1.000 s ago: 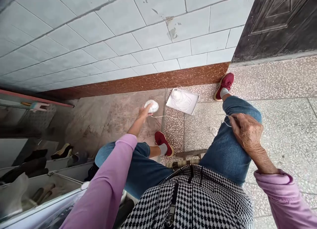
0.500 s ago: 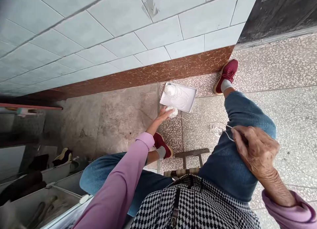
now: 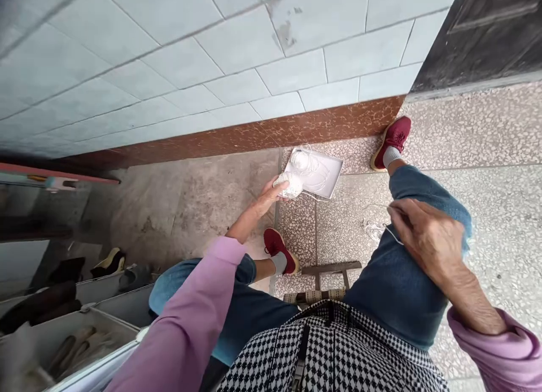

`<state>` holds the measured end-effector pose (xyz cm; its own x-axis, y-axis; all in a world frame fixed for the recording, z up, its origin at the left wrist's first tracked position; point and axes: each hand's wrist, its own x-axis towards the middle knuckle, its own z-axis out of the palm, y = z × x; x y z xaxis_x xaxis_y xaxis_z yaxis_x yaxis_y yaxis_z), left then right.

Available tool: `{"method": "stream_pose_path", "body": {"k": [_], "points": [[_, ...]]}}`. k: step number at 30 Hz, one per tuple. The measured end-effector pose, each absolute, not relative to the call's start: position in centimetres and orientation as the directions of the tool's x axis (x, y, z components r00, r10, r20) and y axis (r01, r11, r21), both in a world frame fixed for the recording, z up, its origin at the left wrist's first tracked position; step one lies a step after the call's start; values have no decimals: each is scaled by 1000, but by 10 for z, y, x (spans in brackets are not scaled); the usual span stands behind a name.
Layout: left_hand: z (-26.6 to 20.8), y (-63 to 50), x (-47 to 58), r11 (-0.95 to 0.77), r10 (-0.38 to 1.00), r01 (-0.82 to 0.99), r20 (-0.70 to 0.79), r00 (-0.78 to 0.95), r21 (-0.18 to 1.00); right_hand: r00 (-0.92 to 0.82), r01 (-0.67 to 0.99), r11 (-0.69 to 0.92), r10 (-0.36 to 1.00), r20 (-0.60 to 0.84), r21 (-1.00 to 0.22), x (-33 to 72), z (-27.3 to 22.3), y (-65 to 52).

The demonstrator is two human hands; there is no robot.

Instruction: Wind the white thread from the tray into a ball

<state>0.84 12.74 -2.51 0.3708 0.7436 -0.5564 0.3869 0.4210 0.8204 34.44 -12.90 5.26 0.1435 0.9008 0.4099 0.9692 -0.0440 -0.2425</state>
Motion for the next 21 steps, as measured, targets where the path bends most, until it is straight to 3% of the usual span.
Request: {"method": "stream_pose_path", "body": {"k": [2,4,6,8,10,14,17,21], "points": [[13,121,-6,372,742,305,-478,471,877,130,944,-22,942,311,-329,339,51,-109],[46,104,-19,328,744,214,-391,542,920,156,843,11,952,264,-538,320,50,-84],[69,81,-28,319,731,144,-340,591,937,178,610,63,960,215,-790,286,50,-60],[81,58,-33,342,706,96,-322,631,935,155,288,92,978,142,-953,244,49,-40],[83,39,-36,372,685,53,-312,658,927,108,63,79,990,86,-995,202,46,-30],[69,22,-39,445,664,-2,-329,671,895,-45,-104,-8,999,-4,-995,153,32,-42],[51,19,-41,516,628,-2,-376,681,857,-144,-116,-112,985,-95,-987,154,19,-64],[29,17,-40,561,618,-4,-415,667,828,31,41,-61,998,-60,-997,175,14,-84]]}}
